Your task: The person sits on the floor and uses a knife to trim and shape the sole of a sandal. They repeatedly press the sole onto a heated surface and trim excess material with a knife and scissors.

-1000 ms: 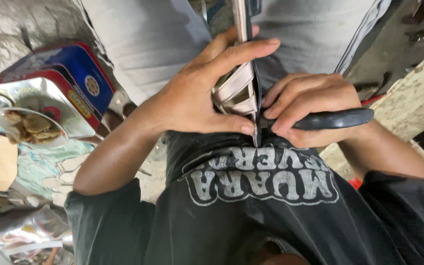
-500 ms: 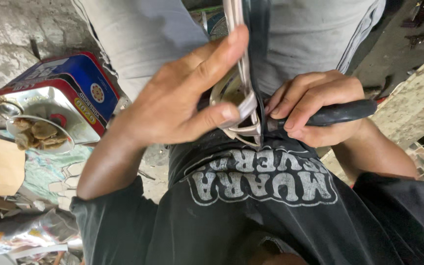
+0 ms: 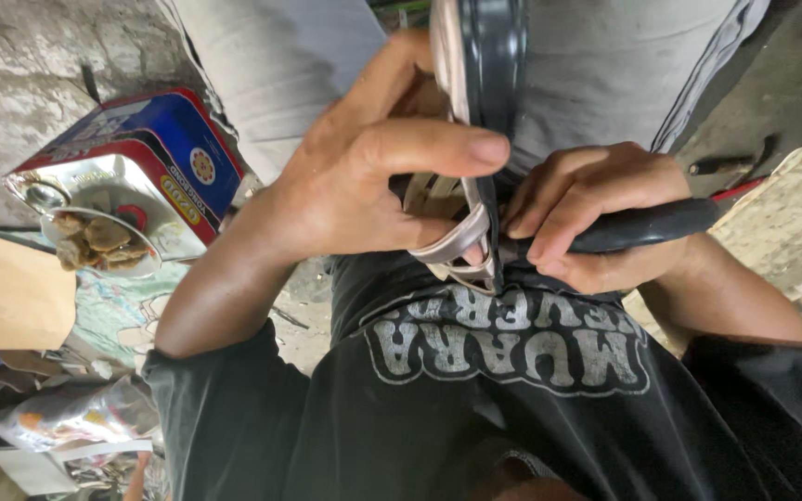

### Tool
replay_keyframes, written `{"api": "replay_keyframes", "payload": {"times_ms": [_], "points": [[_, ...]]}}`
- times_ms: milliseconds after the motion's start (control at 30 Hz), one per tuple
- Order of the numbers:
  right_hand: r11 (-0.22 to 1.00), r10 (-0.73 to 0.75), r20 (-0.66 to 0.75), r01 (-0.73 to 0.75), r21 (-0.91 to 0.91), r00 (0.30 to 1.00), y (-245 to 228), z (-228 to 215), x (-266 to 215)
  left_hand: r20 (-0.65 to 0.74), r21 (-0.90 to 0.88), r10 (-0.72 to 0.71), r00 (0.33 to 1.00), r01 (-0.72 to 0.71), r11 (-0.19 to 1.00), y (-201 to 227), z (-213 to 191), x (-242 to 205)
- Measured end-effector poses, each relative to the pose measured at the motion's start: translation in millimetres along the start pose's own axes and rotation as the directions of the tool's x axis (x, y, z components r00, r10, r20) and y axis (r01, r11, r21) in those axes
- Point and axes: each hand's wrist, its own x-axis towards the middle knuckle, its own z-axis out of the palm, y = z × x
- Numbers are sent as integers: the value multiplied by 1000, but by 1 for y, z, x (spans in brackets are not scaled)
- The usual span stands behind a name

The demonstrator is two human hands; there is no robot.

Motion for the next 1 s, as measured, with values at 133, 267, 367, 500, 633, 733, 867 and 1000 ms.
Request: {"api": "replay_keyframes", "payload": {"times_ms": [133, 267, 367, 500, 633, 733, 867, 1000], "points": [[981, 190, 117, -184, -59, 975, -17, -8, 9, 15, 178, -29, 999, 26, 984, 2, 15, 1], [969, 164, 197, -120, -218, 967, -30, -17, 20, 5, 312, -6, 1000, 4, 950, 8, 13, 5], [987, -25, 153, 49, -151, 988, -23, -15, 26, -2, 133, -54, 999, 54, 990, 9, -2, 6], [988, 53, 9, -51, -147, 999, -13, -4, 23, -2, 83, -76, 997, 76, 994, 4, -8, 2], [983, 91, 40, -84, -162, 995, -16, -9, 22, 10, 255, -159, 987, 151, 955, 3, -3, -3], [976, 31, 106, -8, -217, 994, -20, -17, 30, -36, 377, -138, 990, 141, 915, 8, -7, 0], [974, -77, 34, 82, -211, 996, -18, -14, 36, -8, 198, -179, 984, 177, 964, 15, -18, 7], [955, -120, -119, 82, -283, 986, -1, -6, 26, 5, 121, -227, 974, 225, 967, 7, -22, 6]]}}
